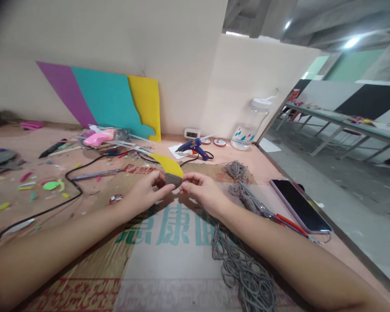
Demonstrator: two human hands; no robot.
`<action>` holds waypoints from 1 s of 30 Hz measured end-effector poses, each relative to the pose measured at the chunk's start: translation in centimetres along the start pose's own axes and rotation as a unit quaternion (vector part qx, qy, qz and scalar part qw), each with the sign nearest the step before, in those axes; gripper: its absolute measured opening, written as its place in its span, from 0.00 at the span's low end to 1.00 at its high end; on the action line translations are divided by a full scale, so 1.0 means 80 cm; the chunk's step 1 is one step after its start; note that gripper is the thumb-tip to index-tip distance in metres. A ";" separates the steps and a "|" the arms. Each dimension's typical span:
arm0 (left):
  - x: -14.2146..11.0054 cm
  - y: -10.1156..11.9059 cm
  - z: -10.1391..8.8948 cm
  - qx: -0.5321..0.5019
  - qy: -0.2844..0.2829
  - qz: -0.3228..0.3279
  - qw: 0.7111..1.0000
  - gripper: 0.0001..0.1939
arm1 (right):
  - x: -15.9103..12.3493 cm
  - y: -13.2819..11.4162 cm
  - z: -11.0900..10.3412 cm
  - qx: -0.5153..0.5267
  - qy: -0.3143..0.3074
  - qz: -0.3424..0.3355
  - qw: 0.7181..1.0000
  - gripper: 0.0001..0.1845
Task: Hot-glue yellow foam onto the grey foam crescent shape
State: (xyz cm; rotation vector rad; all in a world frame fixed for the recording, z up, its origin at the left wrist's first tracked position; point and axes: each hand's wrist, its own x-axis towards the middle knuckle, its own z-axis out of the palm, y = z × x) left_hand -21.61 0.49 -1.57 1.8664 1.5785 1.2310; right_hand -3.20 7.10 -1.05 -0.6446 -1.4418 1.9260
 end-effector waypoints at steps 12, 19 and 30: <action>0.005 -0.007 -0.004 -0.032 0.041 0.071 0.996 0.03 | 0.011 -0.021 -0.023 -0.168 0.098 -0.088 0.977 0.23; 0.002 -0.006 -0.009 0.016 0.054 0.173 0.983 0.07 | -0.001 -0.027 -0.009 -0.284 -0.002 0.014 0.959 0.24; 0.014 -0.005 -0.005 -0.279 0.004 -0.110 0.954 0.22 | 0.003 -0.023 -0.017 -0.322 0.045 -0.012 0.946 0.17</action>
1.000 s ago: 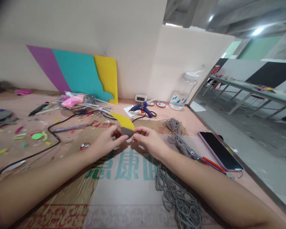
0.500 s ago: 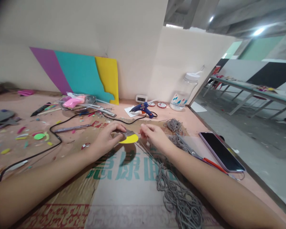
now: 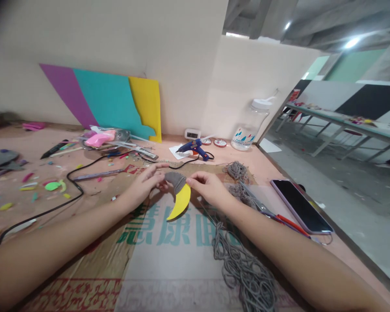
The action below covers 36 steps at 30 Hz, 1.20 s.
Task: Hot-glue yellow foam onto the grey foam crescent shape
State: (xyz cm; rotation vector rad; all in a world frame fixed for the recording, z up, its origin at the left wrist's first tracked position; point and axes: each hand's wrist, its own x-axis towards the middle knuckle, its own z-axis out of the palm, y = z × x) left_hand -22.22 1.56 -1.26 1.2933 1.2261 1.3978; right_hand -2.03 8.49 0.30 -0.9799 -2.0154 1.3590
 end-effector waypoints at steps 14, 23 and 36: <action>-0.003 0.008 -0.002 0.104 -0.031 -0.046 0.993 0.20 | -0.005 -0.013 0.000 0.025 0.033 -0.068 0.997 0.14; -0.004 0.007 -0.004 0.136 -0.007 -0.045 0.990 0.19 | -0.010 -0.017 0.004 0.144 -0.104 0.036 0.983 0.27; 0.005 -0.001 -0.010 0.037 0.071 -0.076 0.994 0.18 | 0.003 -0.018 -0.013 -0.114 -0.004 -0.040 0.993 0.10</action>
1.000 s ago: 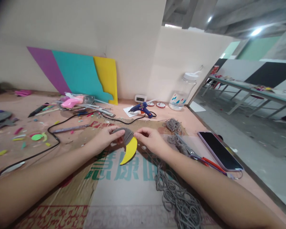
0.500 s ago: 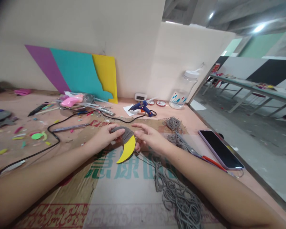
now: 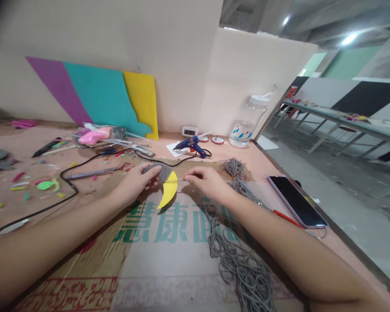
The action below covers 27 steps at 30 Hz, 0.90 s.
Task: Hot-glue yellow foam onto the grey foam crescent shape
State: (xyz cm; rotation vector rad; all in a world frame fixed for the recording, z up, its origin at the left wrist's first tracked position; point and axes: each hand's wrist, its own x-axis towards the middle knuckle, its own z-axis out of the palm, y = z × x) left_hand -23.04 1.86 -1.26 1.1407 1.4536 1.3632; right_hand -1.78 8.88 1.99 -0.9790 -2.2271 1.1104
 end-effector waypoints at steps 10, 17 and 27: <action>-0.006 0.006 0.000 0.094 -0.032 0.046 0.994 0.18 | -0.004 0.001 0.007 0.210 0.007 0.027 0.977 0.19; -0.012 0.010 0.004 0.142 -0.048 0.046 0.988 0.17 | -0.017 0.000 0.029 0.229 -0.116 0.091 0.962 0.25; -0.007 0.002 0.007 0.060 -0.136 0.043 0.988 0.22 | -0.014 0.005 0.040 0.255 -0.082 0.099 0.958 0.20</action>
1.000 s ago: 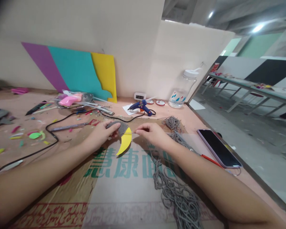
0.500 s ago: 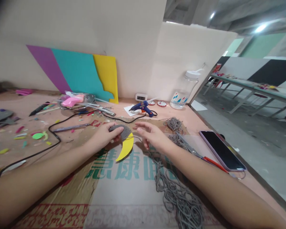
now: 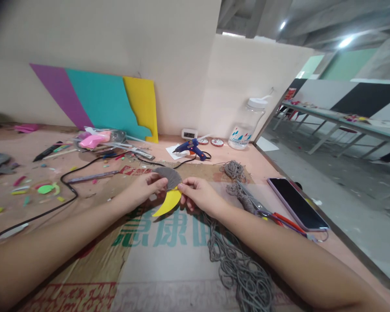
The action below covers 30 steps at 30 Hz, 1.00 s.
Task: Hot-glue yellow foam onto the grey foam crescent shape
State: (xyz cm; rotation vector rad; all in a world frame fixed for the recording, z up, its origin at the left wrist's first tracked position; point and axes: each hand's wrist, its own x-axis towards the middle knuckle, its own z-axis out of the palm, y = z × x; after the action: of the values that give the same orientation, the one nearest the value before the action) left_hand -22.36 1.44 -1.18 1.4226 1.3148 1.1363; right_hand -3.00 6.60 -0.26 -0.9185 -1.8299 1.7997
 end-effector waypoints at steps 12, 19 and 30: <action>-0.005 0.004 0.005 0.047 0.029 -0.052 0.997 0.19 | 0.003 -0.016 -0.012 -0.150 0.026 -0.010 0.988 0.15; -0.007 0.007 0.006 0.061 0.012 -0.062 0.996 0.19 | 0.006 -0.017 -0.022 -0.204 0.048 -0.043 0.977 0.12; -0.006 0.007 0.004 0.056 0.008 -0.064 0.996 0.19 | 0.006 -0.021 -0.030 -0.163 0.153 -0.133 0.965 0.20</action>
State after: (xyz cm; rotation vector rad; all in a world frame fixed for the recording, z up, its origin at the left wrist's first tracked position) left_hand -21.94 0.89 -0.71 1.3905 1.4792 1.0032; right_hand -1.91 8.74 1.50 -0.9500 -1.9639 1.1459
